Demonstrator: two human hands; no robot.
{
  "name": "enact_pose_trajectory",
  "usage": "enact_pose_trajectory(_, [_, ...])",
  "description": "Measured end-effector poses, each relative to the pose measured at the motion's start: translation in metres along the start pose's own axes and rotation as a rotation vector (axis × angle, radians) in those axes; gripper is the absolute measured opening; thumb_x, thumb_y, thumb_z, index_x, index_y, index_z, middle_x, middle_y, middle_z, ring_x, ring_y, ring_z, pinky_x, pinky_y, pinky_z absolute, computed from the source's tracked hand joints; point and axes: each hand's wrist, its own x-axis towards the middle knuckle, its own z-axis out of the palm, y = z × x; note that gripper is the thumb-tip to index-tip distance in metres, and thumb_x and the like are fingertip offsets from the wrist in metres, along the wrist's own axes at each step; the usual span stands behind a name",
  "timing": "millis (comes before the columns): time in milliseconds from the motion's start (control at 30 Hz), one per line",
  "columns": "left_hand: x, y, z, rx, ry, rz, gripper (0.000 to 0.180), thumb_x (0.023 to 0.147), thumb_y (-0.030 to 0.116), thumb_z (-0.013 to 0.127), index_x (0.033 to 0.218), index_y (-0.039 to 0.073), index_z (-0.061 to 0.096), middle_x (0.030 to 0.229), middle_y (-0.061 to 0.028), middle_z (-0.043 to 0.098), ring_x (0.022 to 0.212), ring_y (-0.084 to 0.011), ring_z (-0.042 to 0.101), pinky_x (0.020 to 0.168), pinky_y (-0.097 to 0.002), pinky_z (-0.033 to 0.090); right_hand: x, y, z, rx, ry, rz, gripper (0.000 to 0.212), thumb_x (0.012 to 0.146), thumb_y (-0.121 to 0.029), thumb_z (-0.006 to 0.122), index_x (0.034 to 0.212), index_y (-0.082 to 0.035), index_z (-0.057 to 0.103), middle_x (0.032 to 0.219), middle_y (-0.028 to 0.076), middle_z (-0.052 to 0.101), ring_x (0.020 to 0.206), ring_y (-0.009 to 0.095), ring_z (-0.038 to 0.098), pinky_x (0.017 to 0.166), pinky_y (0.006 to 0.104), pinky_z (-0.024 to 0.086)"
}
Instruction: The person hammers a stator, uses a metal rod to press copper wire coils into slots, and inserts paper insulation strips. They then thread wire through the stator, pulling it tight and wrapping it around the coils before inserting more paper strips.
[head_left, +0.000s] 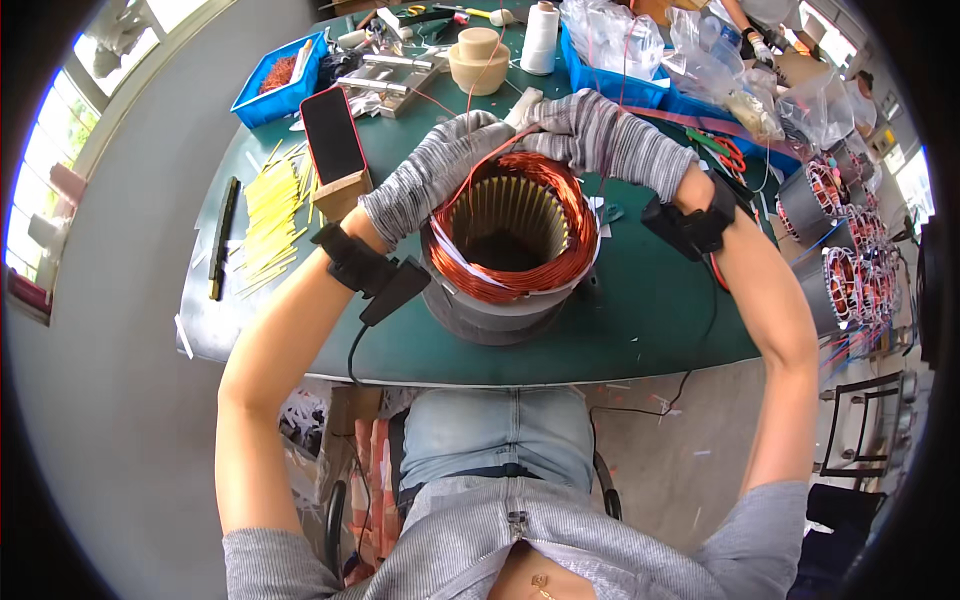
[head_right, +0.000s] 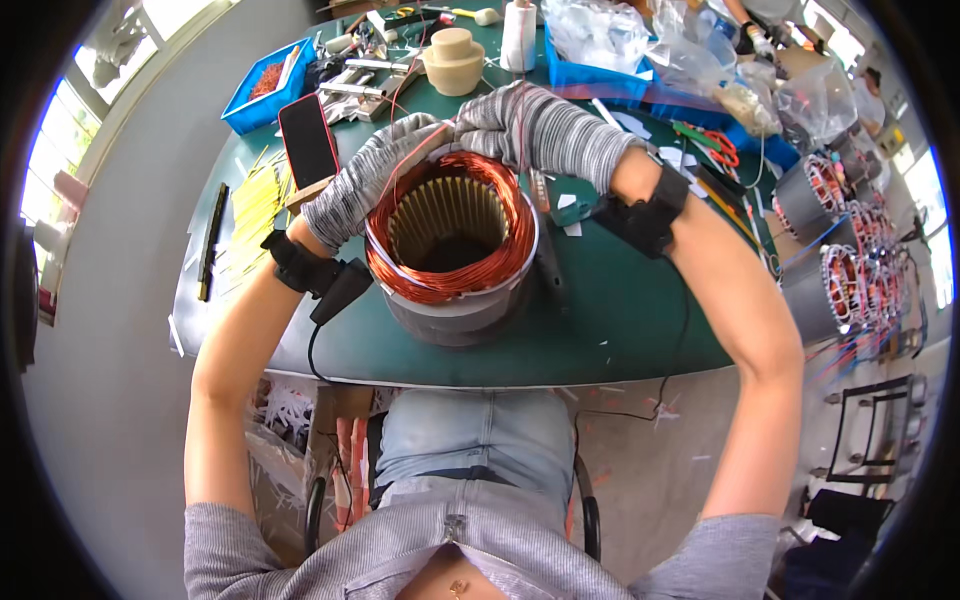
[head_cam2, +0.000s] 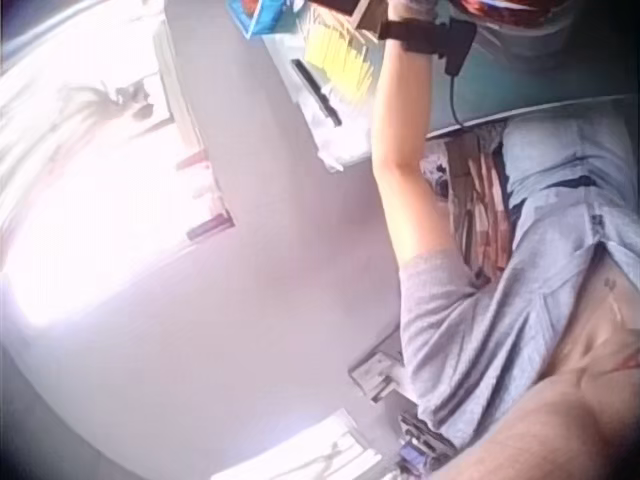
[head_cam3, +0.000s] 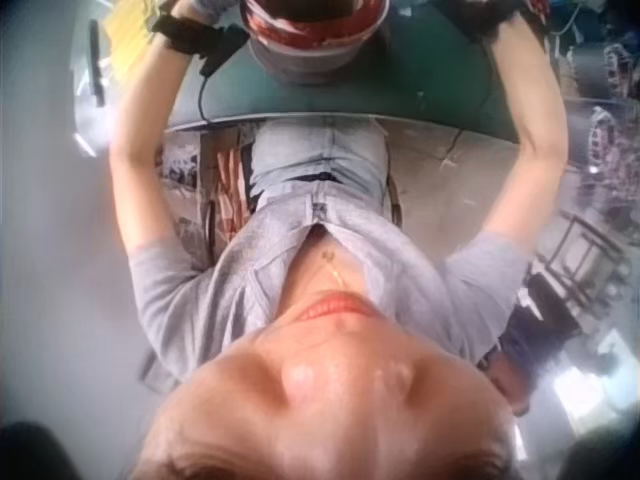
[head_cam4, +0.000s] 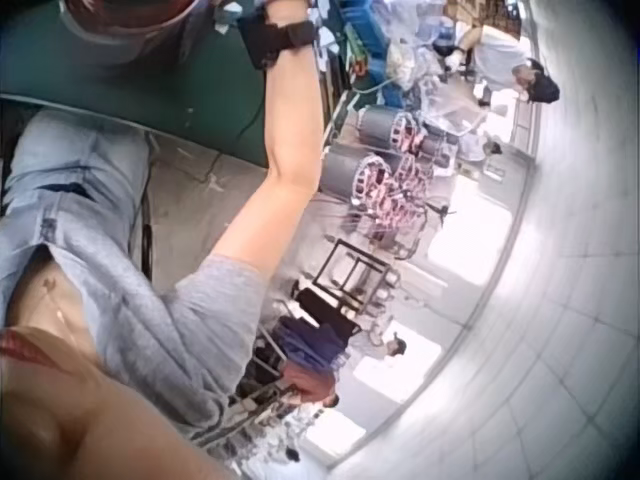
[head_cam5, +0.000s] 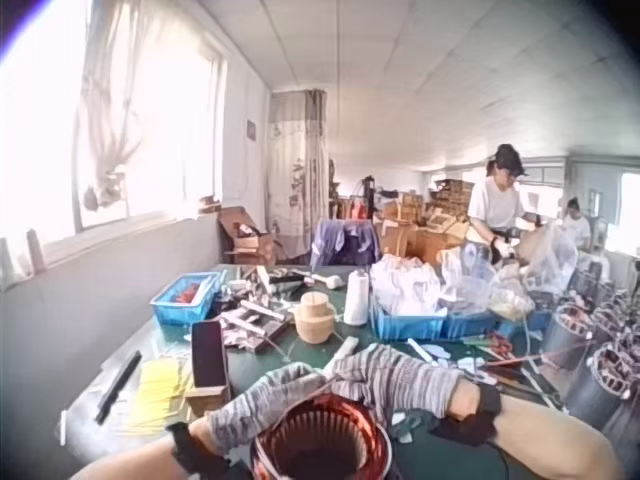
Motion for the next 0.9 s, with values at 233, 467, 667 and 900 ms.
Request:
enact_pose_trajectory(233, [0.000, 0.005, 0.000, -0.416, -0.011, -0.220, 0.018, 0.096, 0.019, 0.061, 0.106, 0.004, 0.065, 0.091, 0.0027, 0.064, 0.085, -0.0035, 0.055, 0.079, -0.0198, 0.046, 0.002, -0.001, 0.004, 0.090, 0.098, 0.012, 0.023, 0.093, -0.023, 0.058, 0.101, -0.003, 0.066, 0.089, 0.013, 0.066, 0.082, 0.028, 0.064, 0.073, 0.0344, 0.051])
enact_pose_trajectory(467, [-0.001, 0.004, 0.004, -0.316, -0.006, -0.152, 0.019, 0.095, 0.017, 0.061, 0.108, 0.004, 0.066, 0.094, 0.0017, 0.066, 0.086, -0.0039, 0.057, 0.079, -0.0208, 0.049, 0.004, 0.006, -0.017, -0.069, -0.164, 0.096, 0.025, 0.091, -0.025, 0.062, 0.104, -0.003, 0.065, 0.088, 0.014, 0.066, 0.084, 0.021, 0.065, 0.073, 0.0327, 0.051])
enact_pose_trajectory(667, [0.001, 0.002, 0.001, -0.065, -0.025, -0.112, 0.024, 0.095, 0.023, 0.062, 0.107, 0.004, 0.069, 0.092, -0.0006, 0.067, 0.087, -0.0049, 0.058, 0.082, -0.0240, 0.049, -0.006, 0.013, -0.003, 0.107, -0.137, 0.273, 0.027, 0.090, -0.021, 0.064, 0.106, 0.001, 0.065, 0.086, 0.012, 0.067, 0.083, 0.018, 0.066, 0.072, 0.0290, 0.053])
enact_pose_trajectory(900, [-0.004, -0.001, -0.003, -0.132, -0.031, -0.036, 0.024, 0.095, 0.025, 0.062, 0.109, 0.005, 0.067, 0.096, 0.0012, 0.066, 0.087, -0.0037, 0.059, 0.079, -0.0201, 0.049, 0.001, -0.007, -0.014, 0.073, -0.113, 0.212, 0.024, 0.089, -0.016, 0.066, 0.108, -0.001, 0.065, 0.100, 0.012, 0.068, 0.094, 0.022, 0.065, 0.085, 0.0321, 0.053])
